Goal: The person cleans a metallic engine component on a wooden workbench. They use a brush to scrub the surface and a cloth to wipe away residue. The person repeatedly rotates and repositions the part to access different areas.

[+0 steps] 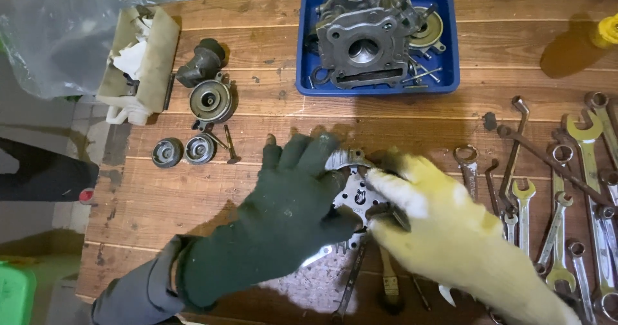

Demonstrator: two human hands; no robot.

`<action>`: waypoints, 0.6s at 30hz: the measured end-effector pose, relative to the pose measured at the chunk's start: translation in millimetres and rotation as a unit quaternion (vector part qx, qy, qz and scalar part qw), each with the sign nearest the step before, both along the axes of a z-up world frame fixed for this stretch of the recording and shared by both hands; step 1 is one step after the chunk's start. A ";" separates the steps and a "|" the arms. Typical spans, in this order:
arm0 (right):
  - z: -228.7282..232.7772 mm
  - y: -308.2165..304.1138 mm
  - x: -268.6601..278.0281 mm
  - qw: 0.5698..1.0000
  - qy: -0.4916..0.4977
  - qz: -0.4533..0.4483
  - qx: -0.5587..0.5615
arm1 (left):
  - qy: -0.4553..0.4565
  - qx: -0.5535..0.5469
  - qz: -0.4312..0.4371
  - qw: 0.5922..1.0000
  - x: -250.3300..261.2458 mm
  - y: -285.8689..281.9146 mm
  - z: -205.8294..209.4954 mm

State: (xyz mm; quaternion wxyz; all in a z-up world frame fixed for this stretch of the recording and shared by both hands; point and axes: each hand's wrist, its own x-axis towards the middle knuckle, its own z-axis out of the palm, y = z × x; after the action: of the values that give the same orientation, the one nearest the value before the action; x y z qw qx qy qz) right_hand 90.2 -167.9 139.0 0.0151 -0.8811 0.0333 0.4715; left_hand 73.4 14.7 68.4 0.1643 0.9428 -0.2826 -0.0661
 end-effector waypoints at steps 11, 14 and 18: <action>-45.8 -13.8 -5.1 0.971 -0.181 -0.067 0.145 | -0.010 -0.287 0.086 0.954 3.0 -8.7 -17.8; -60.7 -19.4 0.0 0.922 -0.296 -0.002 0.251 | -0.002 -0.323 0.077 0.943 8.7 -9.3 -14.7; -38.3 -8.2 7.6 0.954 -0.199 -0.018 0.226 | -0.028 -0.389 0.029 0.920 9.5 -6.6 -16.7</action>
State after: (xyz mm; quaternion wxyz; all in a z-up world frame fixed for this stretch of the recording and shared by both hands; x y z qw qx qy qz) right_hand 97.9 -176.1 100.7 0.2285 -0.9297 -0.0622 0.2820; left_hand 82.9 8.0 51.7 0.5124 0.8136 -0.2626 0.0805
